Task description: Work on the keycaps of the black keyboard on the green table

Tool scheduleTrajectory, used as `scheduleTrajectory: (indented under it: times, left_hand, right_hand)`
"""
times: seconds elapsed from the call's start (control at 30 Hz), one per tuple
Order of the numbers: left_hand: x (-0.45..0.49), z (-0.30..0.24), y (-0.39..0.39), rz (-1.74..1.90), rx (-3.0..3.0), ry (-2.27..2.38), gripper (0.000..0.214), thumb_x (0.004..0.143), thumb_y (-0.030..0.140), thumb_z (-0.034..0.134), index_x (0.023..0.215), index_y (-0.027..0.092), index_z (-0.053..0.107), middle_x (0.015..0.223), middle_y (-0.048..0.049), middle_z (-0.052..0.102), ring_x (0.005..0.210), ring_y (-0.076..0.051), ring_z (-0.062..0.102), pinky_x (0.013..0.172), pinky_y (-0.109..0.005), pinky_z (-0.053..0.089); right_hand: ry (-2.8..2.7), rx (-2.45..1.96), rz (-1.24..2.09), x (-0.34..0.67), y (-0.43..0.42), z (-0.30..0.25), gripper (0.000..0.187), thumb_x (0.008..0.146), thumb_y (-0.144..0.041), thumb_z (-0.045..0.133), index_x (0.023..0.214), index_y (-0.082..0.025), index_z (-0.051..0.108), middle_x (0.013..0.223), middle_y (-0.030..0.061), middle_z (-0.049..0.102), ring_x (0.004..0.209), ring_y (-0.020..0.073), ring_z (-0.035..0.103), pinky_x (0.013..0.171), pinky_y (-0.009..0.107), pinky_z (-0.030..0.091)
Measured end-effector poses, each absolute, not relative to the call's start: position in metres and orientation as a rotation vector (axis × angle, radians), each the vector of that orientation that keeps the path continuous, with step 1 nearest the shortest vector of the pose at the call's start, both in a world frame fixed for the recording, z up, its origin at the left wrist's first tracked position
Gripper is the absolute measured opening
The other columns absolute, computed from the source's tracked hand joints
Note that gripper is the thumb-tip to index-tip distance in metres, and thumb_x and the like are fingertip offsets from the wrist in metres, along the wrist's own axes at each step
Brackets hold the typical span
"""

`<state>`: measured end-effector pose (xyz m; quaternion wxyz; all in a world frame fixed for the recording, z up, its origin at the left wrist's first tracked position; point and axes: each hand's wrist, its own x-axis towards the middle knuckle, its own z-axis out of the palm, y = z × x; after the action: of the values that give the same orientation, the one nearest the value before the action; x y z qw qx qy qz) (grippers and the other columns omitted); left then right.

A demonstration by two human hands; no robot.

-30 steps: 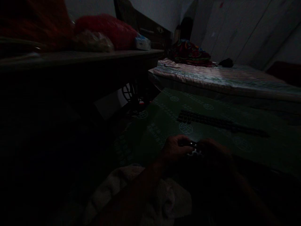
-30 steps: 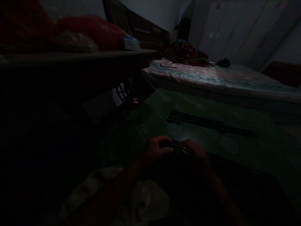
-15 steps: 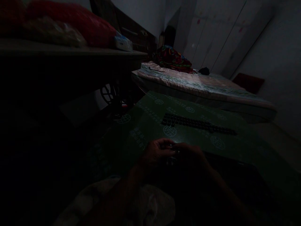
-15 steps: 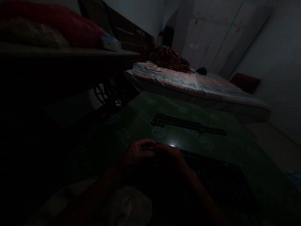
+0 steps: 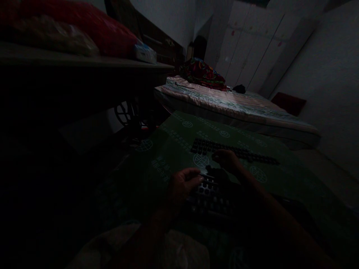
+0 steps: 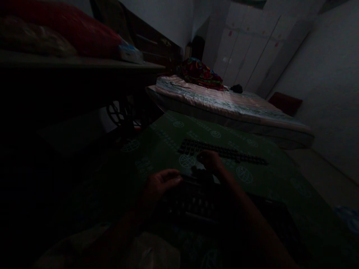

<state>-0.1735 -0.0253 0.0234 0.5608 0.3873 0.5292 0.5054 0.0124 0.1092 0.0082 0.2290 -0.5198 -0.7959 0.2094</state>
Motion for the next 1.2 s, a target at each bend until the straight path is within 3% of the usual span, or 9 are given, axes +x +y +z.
scheduleTrajectory:
  times: [0.17,0.83,1.2]
  left_hand:
    - [-0.173,0.024,-0.025,1.192,0.922,1.305,0.03,0.056,0.029,0.072,0.081,0.014,0.067,0.076,-0.0028,0.069,0.071,-0.017,0.062,0.067,-0.027,0.047]
    - [-0.171,0.023,-0.023,1.16,1.015,1.345,0.021,0.058,0.026,0.07,0.076,0.015,0.068,0.078,-0.0038,0.07,0.074,-0.018,0.063,0.071,-0.027,0.047]
    - [-0.173,0.023,-0.023,1.131,1.033,1.35,0.022,0.06,0.027,0.069,0.078,0.015,0.067,0.08,-0.0038,0.07,0.077,-0.019,0.063,0.071,-0.028,0.047]
  right_hand:
    - [-2.209,-1.509,0.515,0.012,0.148,-0.02,0.017,0.069,-0.02,0.057,0.08,-0.021,0.07,0.079,0.0016,0.071,0.076,0.0176,0.064,0.064,0.023,0.045]
    - [-2.238,-1.571,0.507,0.008,0.161,-0.027,0.023,0.07,-0.021,0.056,0.088,-0.023,0.069,0.081,0.0009,0.071,0.078,0.0175,0.064,0.059,0.02,0.044]
    - [-2.242,-1.52,0.514,0.009,0.164,-0.027,0.025,0.069,-0.019,0.057,0.089,-0.022,0.07,0.088,0.0031,0.071,0.081,0.0188,0.064,0.066,0.022,0.046]
